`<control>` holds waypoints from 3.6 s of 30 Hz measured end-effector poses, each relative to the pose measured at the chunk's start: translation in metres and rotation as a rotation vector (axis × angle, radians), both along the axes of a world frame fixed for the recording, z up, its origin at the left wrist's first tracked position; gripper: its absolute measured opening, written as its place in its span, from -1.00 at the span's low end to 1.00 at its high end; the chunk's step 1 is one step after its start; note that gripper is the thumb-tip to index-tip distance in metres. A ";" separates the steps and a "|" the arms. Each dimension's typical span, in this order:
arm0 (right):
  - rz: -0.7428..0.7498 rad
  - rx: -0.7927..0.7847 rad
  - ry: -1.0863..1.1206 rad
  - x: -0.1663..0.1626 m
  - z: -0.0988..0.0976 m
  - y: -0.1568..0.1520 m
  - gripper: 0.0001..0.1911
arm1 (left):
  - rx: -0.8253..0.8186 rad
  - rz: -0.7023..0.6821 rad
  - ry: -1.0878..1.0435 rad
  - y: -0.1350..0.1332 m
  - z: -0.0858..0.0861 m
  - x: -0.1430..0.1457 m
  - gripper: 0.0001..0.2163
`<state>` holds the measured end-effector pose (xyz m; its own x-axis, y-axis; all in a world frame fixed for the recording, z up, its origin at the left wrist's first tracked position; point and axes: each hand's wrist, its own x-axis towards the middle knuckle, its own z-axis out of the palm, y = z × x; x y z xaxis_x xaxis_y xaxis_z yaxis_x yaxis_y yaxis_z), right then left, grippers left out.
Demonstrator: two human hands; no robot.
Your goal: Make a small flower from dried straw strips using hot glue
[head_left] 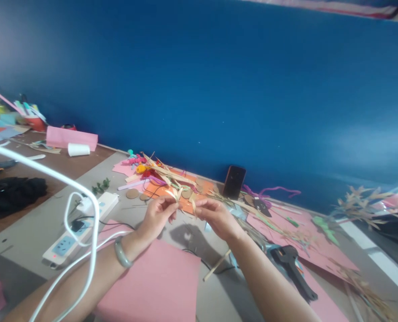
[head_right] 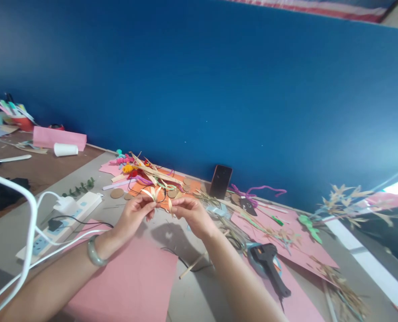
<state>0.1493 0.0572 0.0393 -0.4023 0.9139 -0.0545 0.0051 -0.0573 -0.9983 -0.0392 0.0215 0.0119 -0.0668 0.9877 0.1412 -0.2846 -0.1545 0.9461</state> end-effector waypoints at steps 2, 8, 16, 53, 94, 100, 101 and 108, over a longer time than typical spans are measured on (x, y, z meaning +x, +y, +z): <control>-0.009 0.023 -0.007 0.002 0.001 -0.005 -0.78 | 0.013 -0.031 0.016 -0.002 -0.001 0.001 -0.78; 0.033 0.198 -0.135 0.007 0.010 -0.021 -0.83 | 0.032 -0.148 0.048 -0.006 -0.004 0.001 -0.82; -0.049 0.383 -0.475 0.017 0.029 -0.033 -0.87 | 0.010 -0.184 0.135 -0.015 -0.003 0.004 -0.83; -0.008 0.228 -0.409 0.004 0.037 -0.047 -0.90 | 0.074 -0.214 0.325 -0.026 -0.006 0.008 -0.84; -0.125 0.160 -0.123 -0.015 0.030 -0.060 -0.76 | 0.153 -0.131 0.255 -0.025 -0.014 0.003 -0.91; -0.099 0.138 -0.067 -0.015 0.026 -0.059 -0.76 | 0.145 -0.153 0.217 -0.025 -0.009 0.005 -0.91; -0.096 0.138 -0.065 -0.015 0.026 -0.059 -0.76 | 0.150 -0.163 0.203 -0.024 -0.008 0.005 -0.91; -0.092 0.151 -0.091 -0.014 0.023 -0.057 -0.75 | 0.148 -0.200 0.183 -0.022 -0.008 0.004 -0.91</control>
